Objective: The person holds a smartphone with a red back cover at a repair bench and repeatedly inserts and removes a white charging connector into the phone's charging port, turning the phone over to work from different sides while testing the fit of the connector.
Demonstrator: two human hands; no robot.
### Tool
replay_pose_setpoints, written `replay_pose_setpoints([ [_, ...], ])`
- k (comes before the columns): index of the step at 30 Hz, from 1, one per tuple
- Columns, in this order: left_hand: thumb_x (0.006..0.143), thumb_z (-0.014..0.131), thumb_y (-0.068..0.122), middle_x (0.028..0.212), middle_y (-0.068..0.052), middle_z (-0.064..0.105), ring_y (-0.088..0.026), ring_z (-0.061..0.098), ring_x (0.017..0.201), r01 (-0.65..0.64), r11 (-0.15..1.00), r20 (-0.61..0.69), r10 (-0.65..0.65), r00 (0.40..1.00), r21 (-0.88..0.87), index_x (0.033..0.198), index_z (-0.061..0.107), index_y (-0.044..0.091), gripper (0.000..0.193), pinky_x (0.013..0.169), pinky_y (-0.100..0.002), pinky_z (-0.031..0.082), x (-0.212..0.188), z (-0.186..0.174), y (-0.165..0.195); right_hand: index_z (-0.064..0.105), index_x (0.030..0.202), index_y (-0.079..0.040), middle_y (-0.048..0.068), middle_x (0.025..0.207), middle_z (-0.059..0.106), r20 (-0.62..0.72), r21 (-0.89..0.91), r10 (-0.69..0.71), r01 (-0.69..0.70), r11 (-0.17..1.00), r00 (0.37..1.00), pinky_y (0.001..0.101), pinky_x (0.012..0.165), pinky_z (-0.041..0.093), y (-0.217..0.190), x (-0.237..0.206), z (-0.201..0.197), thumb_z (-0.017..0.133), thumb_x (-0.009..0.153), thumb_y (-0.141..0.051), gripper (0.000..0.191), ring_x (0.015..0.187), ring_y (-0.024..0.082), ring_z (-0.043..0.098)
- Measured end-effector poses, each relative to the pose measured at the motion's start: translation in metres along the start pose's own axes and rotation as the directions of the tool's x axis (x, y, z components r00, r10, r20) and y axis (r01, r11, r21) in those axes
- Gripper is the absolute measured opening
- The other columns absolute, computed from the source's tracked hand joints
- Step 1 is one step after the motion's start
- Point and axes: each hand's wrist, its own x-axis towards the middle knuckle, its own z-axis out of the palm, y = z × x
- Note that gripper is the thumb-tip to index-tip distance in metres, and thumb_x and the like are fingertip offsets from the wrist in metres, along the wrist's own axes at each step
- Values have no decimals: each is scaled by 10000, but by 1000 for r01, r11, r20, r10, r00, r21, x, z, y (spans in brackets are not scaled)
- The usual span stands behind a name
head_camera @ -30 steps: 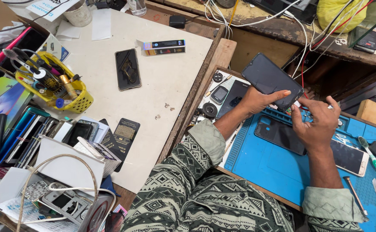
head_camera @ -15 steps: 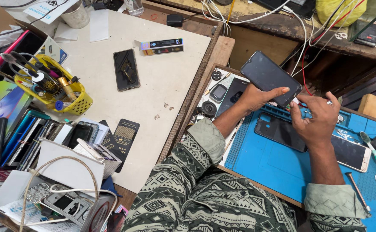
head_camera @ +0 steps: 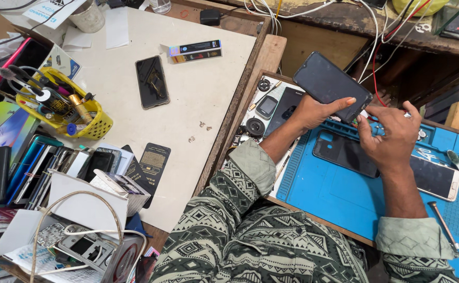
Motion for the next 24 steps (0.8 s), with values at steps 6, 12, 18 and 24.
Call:
replay_pose_setpoints([
  [6,870,833,255,962,-60,750,-130,713,862,-3,999,4,3,1000,38,1042,736,24,304,735,-277,597,2,-1,-2,731,1133,-98,19,1029,738,12,-4,9,-9,1000,1000,437,1205,358,3,-2,2,748,1067,-201,123,997,184,687],
  [12,886,843,275,893,-57,724,-130,673,789,-13,1000,8,13,1000,22,1000,738,14,304,675,-282,567,3,0,-5,730,1140,-95,20,1036,737,8,-14,1,-1,1000,1000,444,1237,358,6,-4,4,751,1074,-213,137,1026,187,695],
  [18,871,841,276,929,-52,737,-127,691,828,4,997,-9,-3,1000,71,1013,746,18,309,708,-280,579,2,-1,-4,730,1140,-94,20,1031,739,15,-15,3,-2,1000,1000,437,1226,354,7,-5,4,751,1080,-208,130,1012,186,694],
  [24,879,834,250,994,-66,754,-137,707,896,-37,998,6,37,999,46,1051,741,15,306,765,-286,593,2,0,-3,709,1114,-91,22,1034,738,15,-12,4,-4,1000,1000,429,1213,353,7,-4,4,755,1077,-200,124,1012,185,693],
])
